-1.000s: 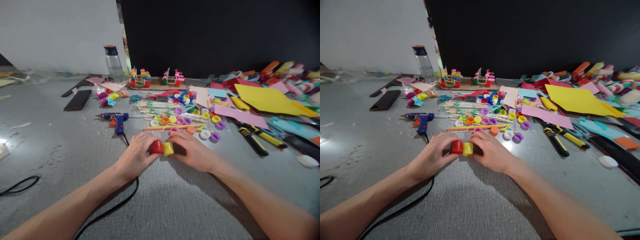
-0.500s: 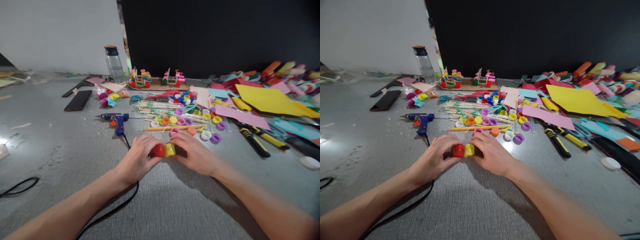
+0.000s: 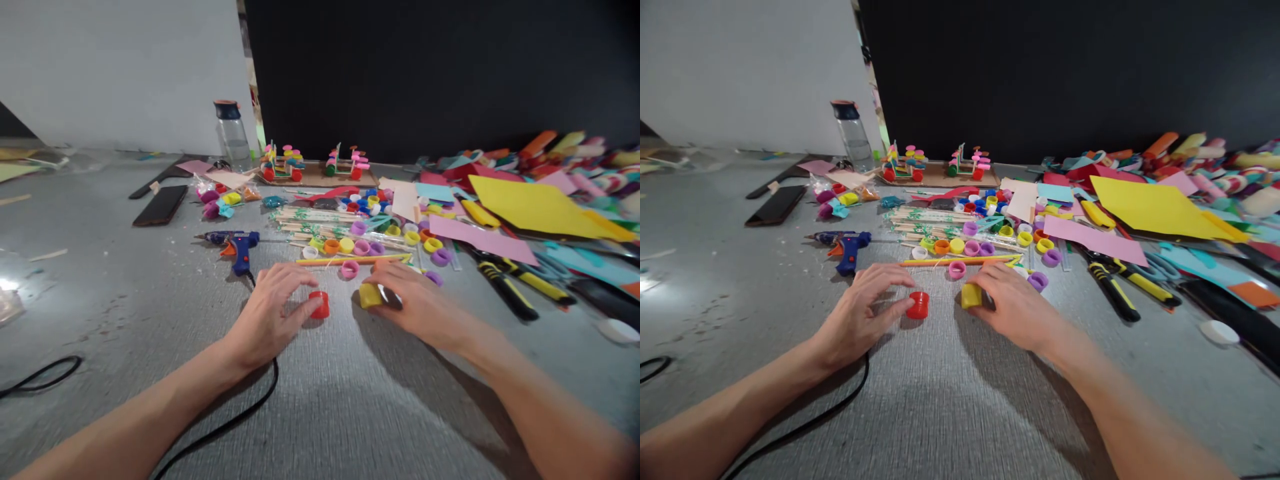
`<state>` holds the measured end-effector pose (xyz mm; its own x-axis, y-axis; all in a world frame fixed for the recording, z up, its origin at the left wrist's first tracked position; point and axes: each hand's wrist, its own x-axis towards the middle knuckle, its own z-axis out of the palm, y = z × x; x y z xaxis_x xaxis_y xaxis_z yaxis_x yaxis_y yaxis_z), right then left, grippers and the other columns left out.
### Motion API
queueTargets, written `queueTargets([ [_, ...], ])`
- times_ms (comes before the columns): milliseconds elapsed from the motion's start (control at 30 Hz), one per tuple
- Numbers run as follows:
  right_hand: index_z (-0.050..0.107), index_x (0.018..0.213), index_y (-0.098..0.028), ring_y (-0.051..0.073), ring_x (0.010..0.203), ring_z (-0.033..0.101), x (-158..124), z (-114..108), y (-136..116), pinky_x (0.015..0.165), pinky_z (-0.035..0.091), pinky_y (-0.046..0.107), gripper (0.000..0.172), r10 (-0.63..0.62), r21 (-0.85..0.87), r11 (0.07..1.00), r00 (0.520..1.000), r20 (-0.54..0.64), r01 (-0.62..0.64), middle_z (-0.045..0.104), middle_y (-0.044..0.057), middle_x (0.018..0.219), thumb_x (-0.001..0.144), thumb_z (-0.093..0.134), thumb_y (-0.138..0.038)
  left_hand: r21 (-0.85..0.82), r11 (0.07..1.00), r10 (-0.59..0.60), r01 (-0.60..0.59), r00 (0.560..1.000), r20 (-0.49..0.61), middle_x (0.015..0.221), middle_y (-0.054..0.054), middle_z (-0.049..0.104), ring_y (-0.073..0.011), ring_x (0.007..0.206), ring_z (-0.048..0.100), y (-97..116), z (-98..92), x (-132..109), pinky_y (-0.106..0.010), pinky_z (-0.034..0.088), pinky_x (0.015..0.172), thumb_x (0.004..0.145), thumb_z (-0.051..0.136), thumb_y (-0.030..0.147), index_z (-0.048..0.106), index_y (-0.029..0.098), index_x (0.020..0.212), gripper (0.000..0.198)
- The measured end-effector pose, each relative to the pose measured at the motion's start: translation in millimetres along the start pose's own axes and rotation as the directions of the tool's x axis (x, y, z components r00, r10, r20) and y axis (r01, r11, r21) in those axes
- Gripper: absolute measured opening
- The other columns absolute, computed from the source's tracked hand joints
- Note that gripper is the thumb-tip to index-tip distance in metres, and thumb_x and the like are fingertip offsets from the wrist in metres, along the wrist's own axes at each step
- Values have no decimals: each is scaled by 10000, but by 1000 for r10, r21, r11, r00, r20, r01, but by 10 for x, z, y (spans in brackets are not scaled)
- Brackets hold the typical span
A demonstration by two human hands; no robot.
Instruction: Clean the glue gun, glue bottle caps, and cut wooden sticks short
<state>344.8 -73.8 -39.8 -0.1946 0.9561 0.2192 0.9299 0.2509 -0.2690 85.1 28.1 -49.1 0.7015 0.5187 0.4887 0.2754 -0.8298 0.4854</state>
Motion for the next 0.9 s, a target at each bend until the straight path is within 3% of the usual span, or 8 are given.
queueTargets([
  [33, 656, 1133, -213, 315, 1227, 599, -15, -31, 18, 995, 507, 510, 271, 11, -12, 1000, 1000, 10, -11, 673, 112, 1270, 880, 725, -282, 0, 1000, 13, -13, 999, -31, 1038, -35, 710, -219, 1069, 619, 1, -13, 5, -407, 413, 943, 969, 620, 200, 624, 210, 954, 18],
  [133, 638, 1220, -224, 309, 1250, 590, -35, -118, 28, 1019, 497, 510, 351, 52, 18, 998, 998, -26, -52, 653, 112, 1321, 909, 696, -376, 17, 999, 51, -50, 996, -72, 881, -5, 684, -195, 958, 617, 2, -42, 13, -392, 405, 899, 994, 551, 155, 569, 197, 780, 219],
  [333, 610, 1270, -255, 278, 1220, 604, -36, -193, -1, 996, 507, 477, 364, 56, 83, 995, 994, -92, -49, 650, 89, 1318, 949, 644, -424, 64, 997, 46, -38, 991, -124, 927, -14, 693, -197, 948, 617, -14, -38, 13, -379, 409, 870, 969, 603, 166, 604, 201, 912, 66],
  [500, 640, 935, -225, 235, 1056, 661, -50, -120, -98, 919, 530, 424, 111, -42, 159, 984, 969, -243, 83, 706, 62, 1056, 995, 581, -297, 117, 989, 106, -88, 983, -151, 654, 39, 553, -157, 685, 546, -38, -47, 24, -369, 408, 792, 981, 543, 157, 463, 208, 664, 331],
  [700, 632, 952, -234, 216, 926, 682, -38, -95, -219, 831, 544, 387, 109, 62, 228, 972, 865, -498, 62, 710, 52, 951, 1007, 539, -246, 163, 977, 161, -136, 976, -148, 979, -55, 715, -214, 957, 628, -44, -85, 62, -412, 425, 921, 993, 562, 182, 626, 198, 973, 69],
  [800, 647, 943, -236, 229, 907, 680, -43, -162, -175, 808, 545, 399, 140, 118, 199, 979, 909, -401, -39, 711, 57, 948, 1007, 542, -301, 166, 972, 177, -164, 982, -70, 858, -18, 729, -196, 842, 644, -8, -126, 95, -410, 425, 913, 990, 581, 218, 644, 206, 904, 107],
  [833, 654, 1031, -235, 245, 973, 675, -46, -186, -154, 841, 542, 418, 129, 115, 157, 985, 944, -309, -69, 714, 70, 1033, 998, 560, -317, 172, 971, 171, -164, 985, -28, 932, -32, 748, -215, 898, 653, 10, -139, 105, -421, 419, 922, 970, 623, 261, 657, 209, 969, 62],
  [900, 628, 1194, -230, 290, 1141, 631, -47, -216, -120, 927, 523, 467, 277, 97, 63, 994, 990, -102, -91, 681, 96, 1220, 938, 660, -333, 193, 971, 127, -143, 988, 91, 1183, -90, 728, -284, 1099, 621, 46, -151, 123, -455, 398, 953, 891, 726, 360, 622, 207, 1192, 353],
])
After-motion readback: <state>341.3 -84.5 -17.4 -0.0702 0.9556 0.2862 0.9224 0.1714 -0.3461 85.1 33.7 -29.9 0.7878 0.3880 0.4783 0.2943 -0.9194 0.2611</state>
